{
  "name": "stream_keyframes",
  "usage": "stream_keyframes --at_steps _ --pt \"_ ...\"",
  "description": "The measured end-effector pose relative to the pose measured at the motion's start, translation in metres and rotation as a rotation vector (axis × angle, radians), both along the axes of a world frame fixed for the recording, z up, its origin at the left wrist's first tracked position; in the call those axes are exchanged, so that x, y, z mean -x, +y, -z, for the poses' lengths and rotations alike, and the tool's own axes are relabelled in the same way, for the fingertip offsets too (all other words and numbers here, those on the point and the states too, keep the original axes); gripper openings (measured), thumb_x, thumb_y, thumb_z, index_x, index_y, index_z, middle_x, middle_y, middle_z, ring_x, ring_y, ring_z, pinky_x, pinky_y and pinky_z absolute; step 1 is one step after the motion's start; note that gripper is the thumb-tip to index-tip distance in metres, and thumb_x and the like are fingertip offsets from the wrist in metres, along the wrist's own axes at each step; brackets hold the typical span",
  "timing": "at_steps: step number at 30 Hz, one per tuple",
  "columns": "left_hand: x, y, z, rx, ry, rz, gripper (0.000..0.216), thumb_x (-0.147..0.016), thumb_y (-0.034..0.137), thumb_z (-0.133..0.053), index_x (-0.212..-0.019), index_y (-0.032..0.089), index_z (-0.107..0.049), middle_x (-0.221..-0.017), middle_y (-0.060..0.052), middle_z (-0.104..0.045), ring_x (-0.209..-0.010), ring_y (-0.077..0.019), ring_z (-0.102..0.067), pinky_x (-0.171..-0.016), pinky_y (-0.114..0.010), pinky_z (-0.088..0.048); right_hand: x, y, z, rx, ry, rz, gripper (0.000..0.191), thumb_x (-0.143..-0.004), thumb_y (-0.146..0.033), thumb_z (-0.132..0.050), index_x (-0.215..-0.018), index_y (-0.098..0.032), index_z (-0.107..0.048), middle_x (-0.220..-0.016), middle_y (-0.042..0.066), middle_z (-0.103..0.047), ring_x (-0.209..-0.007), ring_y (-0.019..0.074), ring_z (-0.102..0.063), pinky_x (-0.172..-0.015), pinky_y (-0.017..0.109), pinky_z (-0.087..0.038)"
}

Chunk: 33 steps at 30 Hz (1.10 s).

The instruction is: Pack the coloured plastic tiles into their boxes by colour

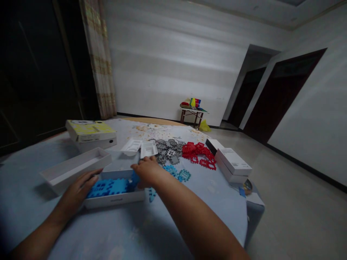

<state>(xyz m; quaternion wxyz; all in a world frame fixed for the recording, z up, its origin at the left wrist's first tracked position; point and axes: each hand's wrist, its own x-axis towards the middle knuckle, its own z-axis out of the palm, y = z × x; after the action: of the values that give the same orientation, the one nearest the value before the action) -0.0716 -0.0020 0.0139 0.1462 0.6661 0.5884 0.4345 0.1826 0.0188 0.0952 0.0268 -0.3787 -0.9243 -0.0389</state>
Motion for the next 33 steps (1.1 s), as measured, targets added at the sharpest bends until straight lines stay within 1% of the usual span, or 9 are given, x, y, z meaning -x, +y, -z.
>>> stream_keyframes --at_steps 4,8,11,13,16,19,24,29,33 --pt "0.0 0.001 0.003 0.001 -0.026 0.03 0.051 -0.078 0.053 -0.041 -0.111 0.018 -0.057 -0.116 -0.009 -0.058 -0.112 -0.0233 -0.05 -0.1 -0.037 -0.033 0.009 0.008 0.011 0.017 -0.093 -0.001 0.064 -0.059 -0.04 -0.07 -0.117 -0.023 -0.05 -0.104 0.011 -0.062 -0.101 0.0326 -0.05 -0.086 0.05 -0.033" --pt "-0.001 0.0 0.003 0.012 -0.043 0.033 0.05 -0.078 0.053 -0.041 -0.11 0.018 -0.057 -0.117 -0.009 -0.057 -0.115 -0.0242 -0.047 -0.101 -0.039 -0.031 0.006 0.009 0.016 0.085 -0.052 0.032 0.07 -0.058 -0.043 -0.072 -0.121 -0.022 -0.049 -0.107 0.013 -0.061 -0.102 0.0338 -0.05 -0.086 0.051 -0.034" --pt "-0.001 0.0 0.003 0.01 -0.038 0.04 0.049 -0.078 0.053 -0.04 -0.11 0.019 -0.057 -0.118 -0.009 -0.057 -0.115 -0.0242 -0.047 -0.101 -0.039 -0.031 -0.006 0.006 0.011 0.12 0.092 0.028 0.072 -0.059 -0.043 -0.071 -0.124 -0.021 -0.047 -0.115 0.013 -0.057 -0.107 0.0332 -0.048 -0.088 0.052 -0.034" --pt "0.0 0.001 0.003 0.005 -0.035 0.038 0.049 -0.079 0.053 -0.04 -0.111 0.019 -0.057 -0.118 -0.008 -0.057 -0.115 -0.0238 -0.047 -0.101 -0.038 -0.031 -0.02 0.002 0.007 0.113 0.24 0.04 0.066 -0.065 -0.039 -0.069 -0.125 -0.022 -0.046 -0.119 0.011 -0.055 -0.111 0.0289 -0.047 -0.091 0.047 -0.034" --pt "0.001 0.002 0.005 0.004 -0.023 0.027 0.05 -0.079 0.053 -0.04 -0.111 0.019 -0.057 -0.118 -0.008 -0.057 -0.115 -0.0231 -0.047 -0.101 -0.036 -0.032 -0.044 -0.006 0.007 0.107 0.434 0.111 0.053 -0.073 -0.033 -0.063 -0.123 -0.02 -0.048 -0.112 0.008 -0.06 -0.105 0.0214 -0.053 -0.09 0.037 -0.039" --pt "0.002 0.003 0.006 0.013 -0.01 0.028 0.05 -0.079 0.052 -0.04 -0.111 0.019 -0.057 -0.118 -0.008 -0.057 -0.115 -0.0223 -0.047 -0.101 -0.035 -0.032 -0.067 -0.015 0.016 0.165 0.504 0.171 0.046 -0.074 -0.03 -0.062 -0.118 -0.019 -0.053 -0.103 0.006 -0.064 -0.095 0.0186 -0.058 -0.084 0.032 -0.044" --pt "0.0 0.001 0.002 0.034 0.008 0.008 0.048 -0.08 0.049 -0.04 -0.111 0.017 -0.056 -0.119 -0.008 -0.056 -0.115 -0.0214 -0.047 -0.102 -0.035 -0.03 -0.098 -0.028 0.03 0.251 0.486 0.258 0.043 -0.071 -0.029 -0.064 -0.112 -0.021 -0.058 -0.103 0.006 -0.064 -0.095 0.0198 -0.058 -0.085 0.033 -0.044" --pt "0.0 0.0 0.0 0.056 0.02 -0.003 0.048 -0.08 0.048 -0.04 -0.112 0.017 -0.056 -0.121 -0.007 -0.056 -0.116 -0.0215 -0.046 -0.102 -0.034 -0.03 -0.113 -0.04 0.041 0.388 0.303 0.27 0.066 -0.058 -0.033 -0.074 -0.12 -0.026 -0.054 -0.117 0.006 -0.057 -0.11 0.026 -0.048 -0.092 0.038 -0.039" --pt "0.001 0.001 0.0 0.063 0.017 -0.008 0.05 -0.078 0.05 -0.04 -0.112 0.017 -0.056 -0.121 -0.008 -0.055 -0.116 -0.023 -0.045 -0.103 -0.036 -0.029 -0.115 -0.043 0.047 0.385 0.224 0.245 0.064 -0.056 -0.029 -0.075 -0.117 -0.025 -0.056 -0.114 0.007 -0.058 -0.109 0.0289 -0.046 -0.091 0.041 -0.038"
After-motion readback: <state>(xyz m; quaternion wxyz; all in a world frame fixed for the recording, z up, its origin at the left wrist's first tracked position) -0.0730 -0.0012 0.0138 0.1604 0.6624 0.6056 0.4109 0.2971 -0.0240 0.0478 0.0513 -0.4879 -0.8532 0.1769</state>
